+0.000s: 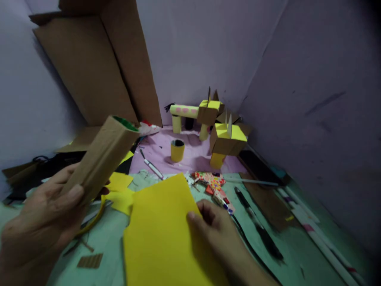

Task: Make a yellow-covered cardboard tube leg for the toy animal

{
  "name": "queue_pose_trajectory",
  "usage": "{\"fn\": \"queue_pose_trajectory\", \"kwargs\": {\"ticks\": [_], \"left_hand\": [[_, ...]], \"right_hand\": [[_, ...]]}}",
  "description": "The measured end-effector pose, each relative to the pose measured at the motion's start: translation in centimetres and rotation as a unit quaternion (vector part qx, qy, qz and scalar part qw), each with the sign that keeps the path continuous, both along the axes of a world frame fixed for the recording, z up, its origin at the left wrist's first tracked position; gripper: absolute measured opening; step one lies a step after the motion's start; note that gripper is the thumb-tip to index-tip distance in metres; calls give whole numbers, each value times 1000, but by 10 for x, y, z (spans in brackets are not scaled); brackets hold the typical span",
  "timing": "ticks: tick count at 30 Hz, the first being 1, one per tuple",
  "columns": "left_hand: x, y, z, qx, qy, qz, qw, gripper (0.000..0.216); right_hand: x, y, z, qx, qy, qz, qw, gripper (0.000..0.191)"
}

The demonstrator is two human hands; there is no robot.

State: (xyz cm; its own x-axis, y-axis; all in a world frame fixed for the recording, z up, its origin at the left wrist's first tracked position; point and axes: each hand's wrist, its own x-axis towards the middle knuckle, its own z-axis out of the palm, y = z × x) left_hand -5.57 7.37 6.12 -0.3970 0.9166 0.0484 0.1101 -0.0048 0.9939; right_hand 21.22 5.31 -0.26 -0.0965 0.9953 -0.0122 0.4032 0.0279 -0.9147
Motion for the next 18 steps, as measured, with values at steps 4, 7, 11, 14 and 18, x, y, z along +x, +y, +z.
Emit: {"fn": "queue_pose_trajectory", "kwargs": {"ticks": [4,7,11,14,18], "left_hand": [[39,-18,4,-16,153,-114,981,40],[57,-32,-13,-23,252,-190,949,37],[66,-50,-35,38,294,-231,927,34],[63,-61,-42,60,318,-256,911,34],[63,-78,-55,86,332,-260,903,34]], "right_hand": [[12,12,-13,-55,7,-52,997,13],[18,5,-13,-66,23,-67,995,13],[20,-5,-8,-89,68,-61,992,23],[28,-15,-4,-103,110,-82,985,30],[48,-45,8,-5,64,-134,989,35]]}}
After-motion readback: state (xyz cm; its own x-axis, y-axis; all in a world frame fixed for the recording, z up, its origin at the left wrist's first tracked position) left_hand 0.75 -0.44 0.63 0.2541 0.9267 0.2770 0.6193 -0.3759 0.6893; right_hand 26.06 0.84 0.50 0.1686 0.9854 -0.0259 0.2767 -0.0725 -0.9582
